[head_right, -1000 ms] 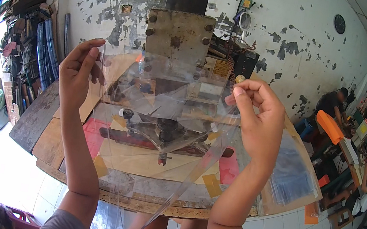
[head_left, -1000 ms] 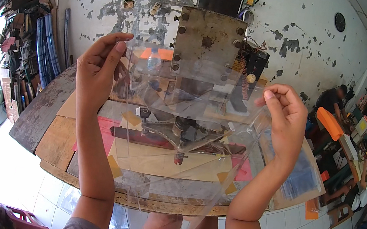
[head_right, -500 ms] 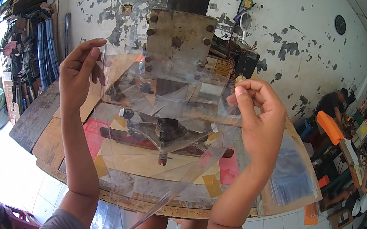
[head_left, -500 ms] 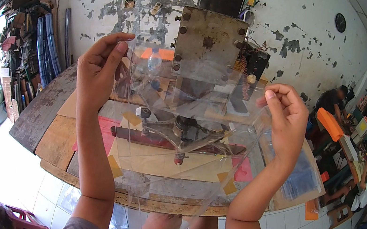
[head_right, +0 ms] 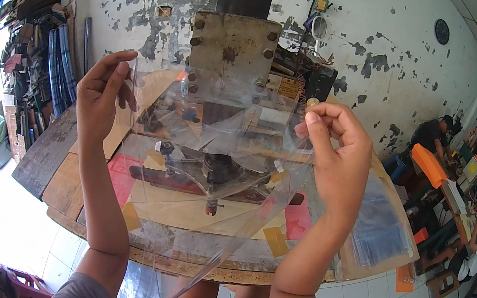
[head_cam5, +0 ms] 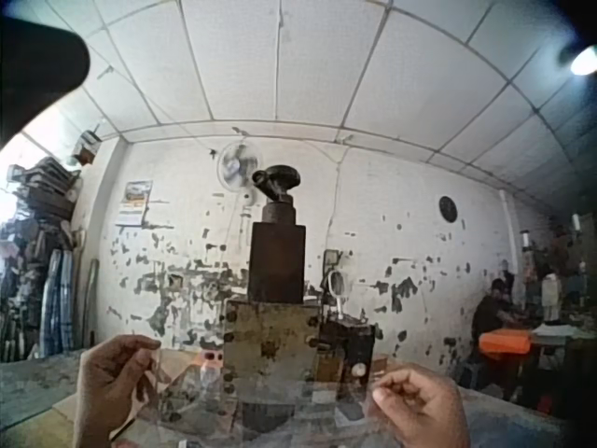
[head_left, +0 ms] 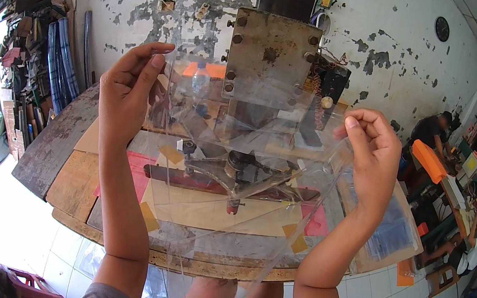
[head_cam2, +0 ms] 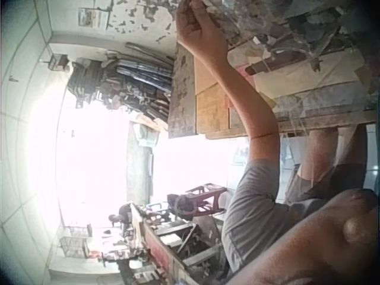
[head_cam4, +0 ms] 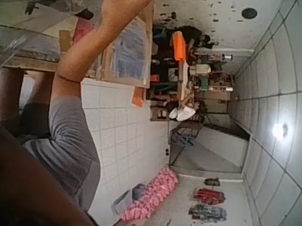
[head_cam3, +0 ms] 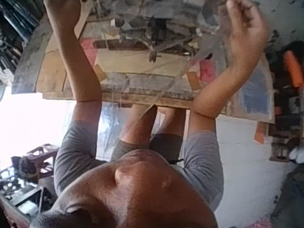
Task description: The person aligns plastic sheets on a workbench under a heat-press machine, operates the machine to seal the material, and pulls at the resulting plastic item to check the bond.
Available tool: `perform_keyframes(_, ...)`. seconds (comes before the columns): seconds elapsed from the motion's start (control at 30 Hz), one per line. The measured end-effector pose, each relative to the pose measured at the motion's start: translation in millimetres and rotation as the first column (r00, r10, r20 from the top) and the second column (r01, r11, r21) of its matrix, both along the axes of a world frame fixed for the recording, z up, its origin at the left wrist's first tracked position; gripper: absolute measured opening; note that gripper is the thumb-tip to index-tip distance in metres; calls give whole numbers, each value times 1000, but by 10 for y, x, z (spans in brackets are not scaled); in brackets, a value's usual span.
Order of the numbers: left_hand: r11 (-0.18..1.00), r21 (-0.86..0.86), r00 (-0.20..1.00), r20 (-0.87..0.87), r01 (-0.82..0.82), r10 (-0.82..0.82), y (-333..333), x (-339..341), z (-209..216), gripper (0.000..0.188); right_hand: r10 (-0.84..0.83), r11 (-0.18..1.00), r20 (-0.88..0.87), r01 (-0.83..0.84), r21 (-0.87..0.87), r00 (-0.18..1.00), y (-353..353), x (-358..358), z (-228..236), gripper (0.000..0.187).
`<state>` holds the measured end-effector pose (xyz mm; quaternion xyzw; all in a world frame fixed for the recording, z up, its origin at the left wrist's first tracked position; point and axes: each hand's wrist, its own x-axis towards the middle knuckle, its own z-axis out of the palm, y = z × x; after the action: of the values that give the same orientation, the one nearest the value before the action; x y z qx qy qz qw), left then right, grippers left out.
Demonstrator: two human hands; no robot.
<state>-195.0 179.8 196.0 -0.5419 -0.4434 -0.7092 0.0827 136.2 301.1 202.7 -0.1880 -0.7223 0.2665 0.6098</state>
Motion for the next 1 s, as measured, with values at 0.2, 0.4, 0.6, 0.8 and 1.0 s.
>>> perform_keyframes(0.2, 1000, -12, 1000, -7, -19, 19, -16, 4, 13, 27, -11, 1000, 11, 11, 3, 1000, -6, 1, 3, 12)
perform_keyframes(0.4, 1000, -9, 1000, -4, -18, 18, -1, 7, 7, 26, -24, 1000, 24, 24, -4, 999, -9, 0, 6, 12)
perform_keyframes(0.6, 1000, -1, 1000, -20, -24, 24, -9, 2, 12, 26, -7, 1000, 7, 7, 2, 1000, 10, 1, 3, 13)
perform_keyframes(0.8, 999, 5, 999, -13, -47, 47, 19, -34, -3, 27, 88, 995, 1, -88, -46, 996, 26, 57, 3, 15)
perform_keyframes(1.0, 1000, 17, 999, 53, 1, -2, -5, 1, 8, 23, 201, 975, -4, -201, -91, 980, 13, 50, 3, 18)
